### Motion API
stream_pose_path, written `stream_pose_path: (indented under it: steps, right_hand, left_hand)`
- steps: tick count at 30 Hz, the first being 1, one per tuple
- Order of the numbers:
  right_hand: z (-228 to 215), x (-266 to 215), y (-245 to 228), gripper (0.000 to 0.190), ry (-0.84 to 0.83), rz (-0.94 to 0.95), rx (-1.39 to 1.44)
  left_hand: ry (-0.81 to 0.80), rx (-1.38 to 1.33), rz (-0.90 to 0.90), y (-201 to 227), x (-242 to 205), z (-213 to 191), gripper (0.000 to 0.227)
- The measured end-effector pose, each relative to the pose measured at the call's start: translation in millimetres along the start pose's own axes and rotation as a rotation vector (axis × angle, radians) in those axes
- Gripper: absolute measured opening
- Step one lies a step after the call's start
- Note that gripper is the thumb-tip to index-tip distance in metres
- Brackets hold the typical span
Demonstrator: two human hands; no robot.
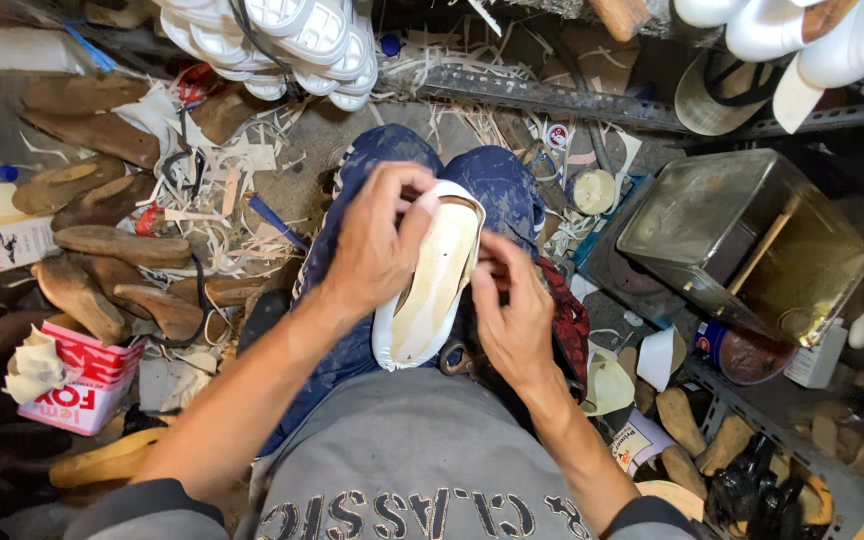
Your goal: The person works on a shoe upper by hand and with tools, using pliers to pull leather over a last, hammering the material to secure it, and inserting a wooden wedge into the heel area.
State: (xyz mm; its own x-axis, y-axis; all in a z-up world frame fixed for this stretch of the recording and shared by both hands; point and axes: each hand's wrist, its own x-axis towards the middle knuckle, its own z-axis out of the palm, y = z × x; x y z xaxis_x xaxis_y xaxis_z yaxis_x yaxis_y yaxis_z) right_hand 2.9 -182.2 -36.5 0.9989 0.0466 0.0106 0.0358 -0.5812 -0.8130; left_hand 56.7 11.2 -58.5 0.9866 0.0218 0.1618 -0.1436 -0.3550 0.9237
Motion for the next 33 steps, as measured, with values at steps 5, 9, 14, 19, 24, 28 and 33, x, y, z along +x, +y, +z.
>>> stream_pose_path:
  steps: [5, 9, 14, 19, 24, 28, 33]
  right_hand:
    - [-52.2, -76.3, 59.4, 0.018, -0.086, -0.177, -0.379]
    - [-56.3, -142.9, 71.4, 0.035, -0.306, 0.074, -0.553]
    - [-56.0, -158.5, 92.4, 0.036, -0.104, 0.534, -0.068]
    - [-65.1, -123.1, 31.6, 0.068, -0.394, 0.506, 0.979]
    - [-61.0, -96.3, -24.9, 0.028, -0.252, 0.42, 0.472]
    - [-76.6, -74.6, -64.5, 0.035, -0.437, 0.427, 0.225]
    - [-81.8, -54.1, -86.4, 0.032, -0.391, 0.365, -0.015]
  left_hand:
    - [-0.161, -0.248, -0.377, 18.4, -21.3, 6.5, 0.065]
    - [-0.192, -0.317, -0.387, 34.8, -10.2, -9.1, 0.056]
    - [-0.277, -0.249, 0.121, 62.2, -32.4, -43.2, 0.112]
    - [-0.26, -0.313, 0.403, 25.8, -61.2, -23.9, 0.121]
    - [-0.199, -0.088, 0.406, 32.0, -38.2, -29.9, 0.083]
    - [-0.206, -0.101, 0.283, 40.1, -9.9, -28.1, 0.084]
    - [-0.21, -0.002, 0.253, 41.8, -5.2, -4.4, 0.092]
